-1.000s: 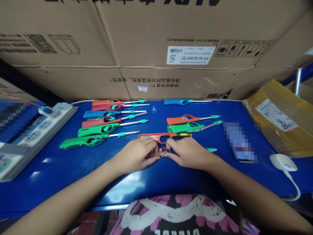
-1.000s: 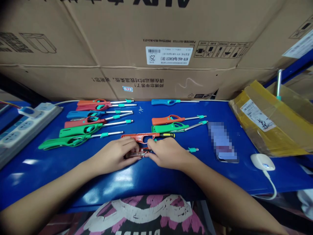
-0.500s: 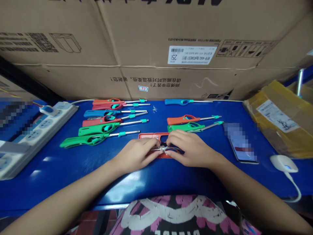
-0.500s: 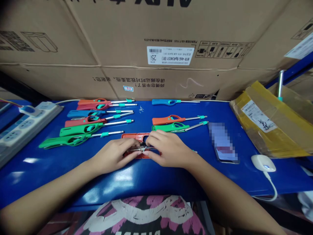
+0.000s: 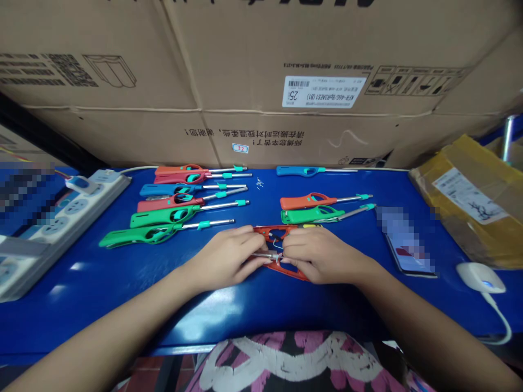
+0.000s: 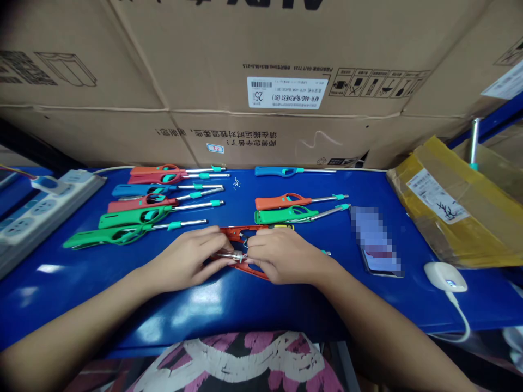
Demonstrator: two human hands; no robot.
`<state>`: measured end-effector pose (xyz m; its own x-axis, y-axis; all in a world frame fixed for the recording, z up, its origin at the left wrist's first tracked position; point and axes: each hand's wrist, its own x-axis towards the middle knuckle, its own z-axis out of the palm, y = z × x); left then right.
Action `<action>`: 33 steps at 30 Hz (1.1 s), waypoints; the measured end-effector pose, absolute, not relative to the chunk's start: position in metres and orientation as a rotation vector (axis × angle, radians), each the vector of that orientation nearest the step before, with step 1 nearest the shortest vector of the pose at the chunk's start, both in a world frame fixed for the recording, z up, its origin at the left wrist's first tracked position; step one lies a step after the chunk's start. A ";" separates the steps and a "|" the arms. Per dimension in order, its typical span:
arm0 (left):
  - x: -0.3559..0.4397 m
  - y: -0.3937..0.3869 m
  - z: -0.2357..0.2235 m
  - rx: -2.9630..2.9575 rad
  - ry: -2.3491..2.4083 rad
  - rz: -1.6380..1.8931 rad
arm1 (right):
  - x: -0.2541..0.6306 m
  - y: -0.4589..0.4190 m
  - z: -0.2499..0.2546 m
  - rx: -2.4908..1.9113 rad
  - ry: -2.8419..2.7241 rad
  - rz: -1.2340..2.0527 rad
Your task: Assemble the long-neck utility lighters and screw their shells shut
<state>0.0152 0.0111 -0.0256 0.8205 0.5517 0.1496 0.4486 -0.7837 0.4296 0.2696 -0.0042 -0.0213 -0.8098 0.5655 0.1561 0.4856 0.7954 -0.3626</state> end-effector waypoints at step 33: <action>0.008 0.018 -0.027 2.819 0.664 0.307 | 0.317 0.001 0.002 -1.558 -2.743 0.777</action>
<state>0.0075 0.0183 -0.0270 0.8755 0.4595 0.1498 0.4115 -0.8713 0.2674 0.3172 0.0005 0.0018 -0.5356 0.7818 -0.3193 0.8331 0.4272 -0.3514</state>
